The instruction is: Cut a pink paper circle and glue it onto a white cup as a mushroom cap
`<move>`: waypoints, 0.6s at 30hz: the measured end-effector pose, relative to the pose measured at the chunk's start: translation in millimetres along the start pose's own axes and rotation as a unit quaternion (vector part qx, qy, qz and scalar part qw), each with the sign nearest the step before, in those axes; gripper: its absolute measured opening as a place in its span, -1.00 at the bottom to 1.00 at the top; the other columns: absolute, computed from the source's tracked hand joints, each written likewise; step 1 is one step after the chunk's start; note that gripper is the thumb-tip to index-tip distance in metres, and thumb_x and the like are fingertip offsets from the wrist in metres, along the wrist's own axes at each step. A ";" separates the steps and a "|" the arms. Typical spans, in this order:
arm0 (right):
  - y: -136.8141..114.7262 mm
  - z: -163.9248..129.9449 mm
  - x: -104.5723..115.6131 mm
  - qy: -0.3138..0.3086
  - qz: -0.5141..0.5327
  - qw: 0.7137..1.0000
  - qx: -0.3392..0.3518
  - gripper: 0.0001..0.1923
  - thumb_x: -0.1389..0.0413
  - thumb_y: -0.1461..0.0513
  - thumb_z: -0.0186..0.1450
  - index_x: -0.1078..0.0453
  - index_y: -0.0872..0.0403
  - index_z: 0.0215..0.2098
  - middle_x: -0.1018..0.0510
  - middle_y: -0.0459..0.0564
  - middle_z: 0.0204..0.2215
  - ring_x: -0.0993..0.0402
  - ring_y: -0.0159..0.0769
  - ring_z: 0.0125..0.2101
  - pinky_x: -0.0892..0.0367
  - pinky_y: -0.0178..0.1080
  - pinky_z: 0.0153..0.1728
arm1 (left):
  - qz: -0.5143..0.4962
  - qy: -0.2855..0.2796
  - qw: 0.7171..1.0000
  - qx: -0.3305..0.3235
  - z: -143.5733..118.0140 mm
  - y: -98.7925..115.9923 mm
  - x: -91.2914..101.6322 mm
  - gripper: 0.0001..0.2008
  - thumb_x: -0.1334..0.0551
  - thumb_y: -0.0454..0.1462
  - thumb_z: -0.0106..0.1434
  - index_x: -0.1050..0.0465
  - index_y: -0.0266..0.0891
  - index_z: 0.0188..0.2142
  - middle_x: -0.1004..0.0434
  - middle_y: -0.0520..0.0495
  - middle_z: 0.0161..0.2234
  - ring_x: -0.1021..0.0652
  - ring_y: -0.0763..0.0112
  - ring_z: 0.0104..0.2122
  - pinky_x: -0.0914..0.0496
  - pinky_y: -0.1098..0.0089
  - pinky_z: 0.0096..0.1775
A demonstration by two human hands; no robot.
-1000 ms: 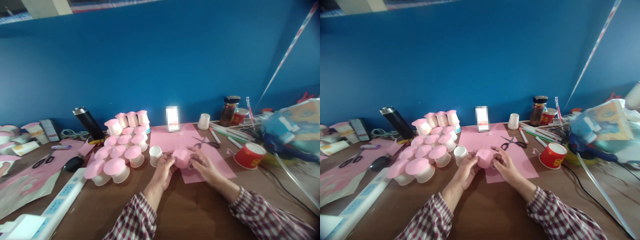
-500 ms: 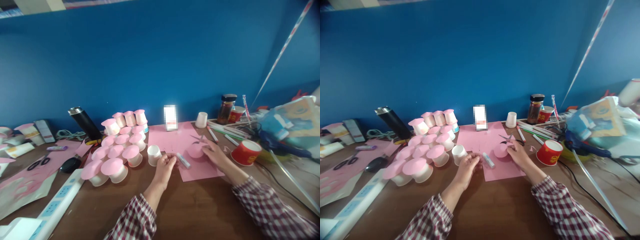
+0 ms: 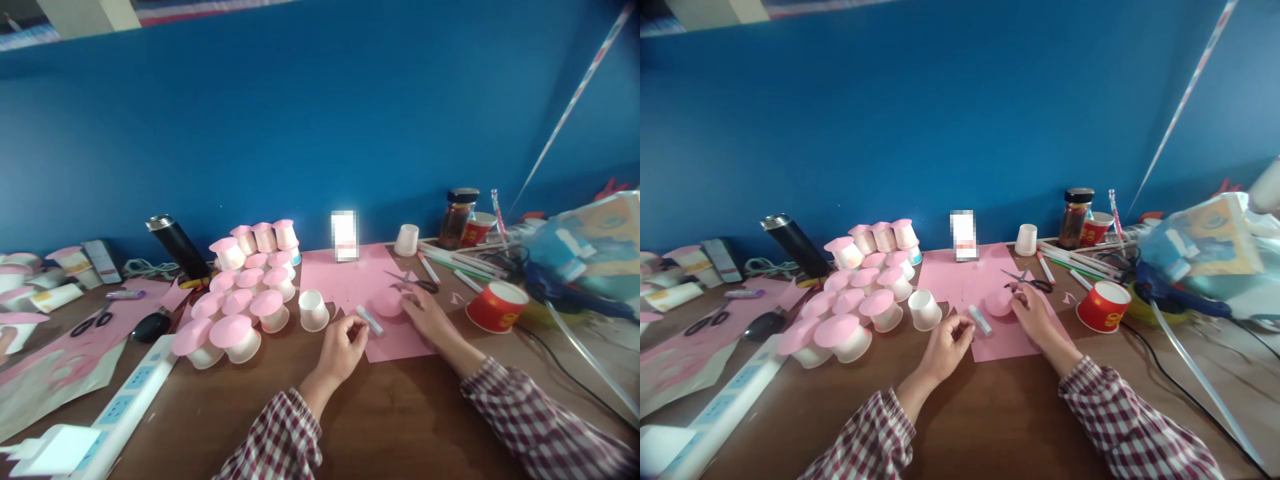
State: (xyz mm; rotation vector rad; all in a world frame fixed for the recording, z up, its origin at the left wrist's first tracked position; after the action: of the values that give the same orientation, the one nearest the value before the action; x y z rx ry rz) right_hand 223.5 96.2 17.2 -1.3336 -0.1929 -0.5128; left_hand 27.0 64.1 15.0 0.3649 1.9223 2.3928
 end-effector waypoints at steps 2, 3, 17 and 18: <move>-0.3 -1.6 1.7 0.023 -0.006 1.000 0.009 -0.63 0.02 0.24 0.17 -0.32 0.12 -0.06 -0.52 0.09 -0.18 -0.48 -0.20 -0.24 -0.35 -0.20 -0.21 | 0.016 -0.011 1.000 -0.001 -0.9 2.1 -3.3 -0.84 -0.21 -0.19 0.16 -0.51 -0.23 -0.39 -0.49 -0.05 -0.52 -0.43 0.40 -0.51 -0.26 0.44 -0.44; -0.2 -2.1 1.0 0.027 -0.002 1.000 0.015 -0.63 0.02 0.24 0.17 -0.31 0.12 -0.05 -0.51 0.09 -0.17 -0.47 -0.20 -0.23 -0.35 -0.20 -0.21 | 0.026 -0.018 1.000 -0.002 -1.3 3.1 -5.1 -0.84 -0.20 -0.20 0.17 -0.51 -0.22 -0.39 -0.49 -0.05 -0.52 -0.43 0.40 -0.51 -0.26 0.44 -0.43; 13.2 -1.9 -6.9 0.044 -0.043 0.998 0.034 -0.63 0.02 0.20 0.22 -0.25 0.11 0.00 -0.46 0.18 -0.08 -0.42 -0.10 -0.09 -0.35 -0.06 -0.11 | 0.123 -0.103 0.986 -0.046 -15.1 16.8 -26.6 -0.83 -0.16 -0.22 0.20 -0.55 -0.12 -0.32 -0.54 -0.12 -0.45 -0.47 0.31 -0.43 -0.26 0.38 -0.31; 12.9 -3.0 -4.8 0.056 -0.057 0.996 0.037 -0.62 0.01 0.20 0.22 -0.25 0.11 0.00 -0.44 0.19 -0.05 -0.39 -0.08 -0.06 -0.33 -0.04 -0.09 | 0.146 -0.135 0.979 -0.047 -18.1 18.5 -32.7 -0.82 -0.16 -0.21 0.20 -0.55 -0.13 -0.32 -0.55 -0.12 -0.44 -0.48 0.31 -0.42 -0.27 0.38 -0.30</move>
State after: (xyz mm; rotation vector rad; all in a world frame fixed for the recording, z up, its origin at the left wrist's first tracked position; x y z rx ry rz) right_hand 224.8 96.3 3.2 -1.2232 -0.1930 -0.6692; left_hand 56.9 36.6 24.4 0.9713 1.7310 2.4317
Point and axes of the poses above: each hand's wrist, its own z-axis towards the middle knuckle, its own x-axis out of the back of the hand, y = z × x, the point moved 10 cm from there along z, towards the middle knuckle
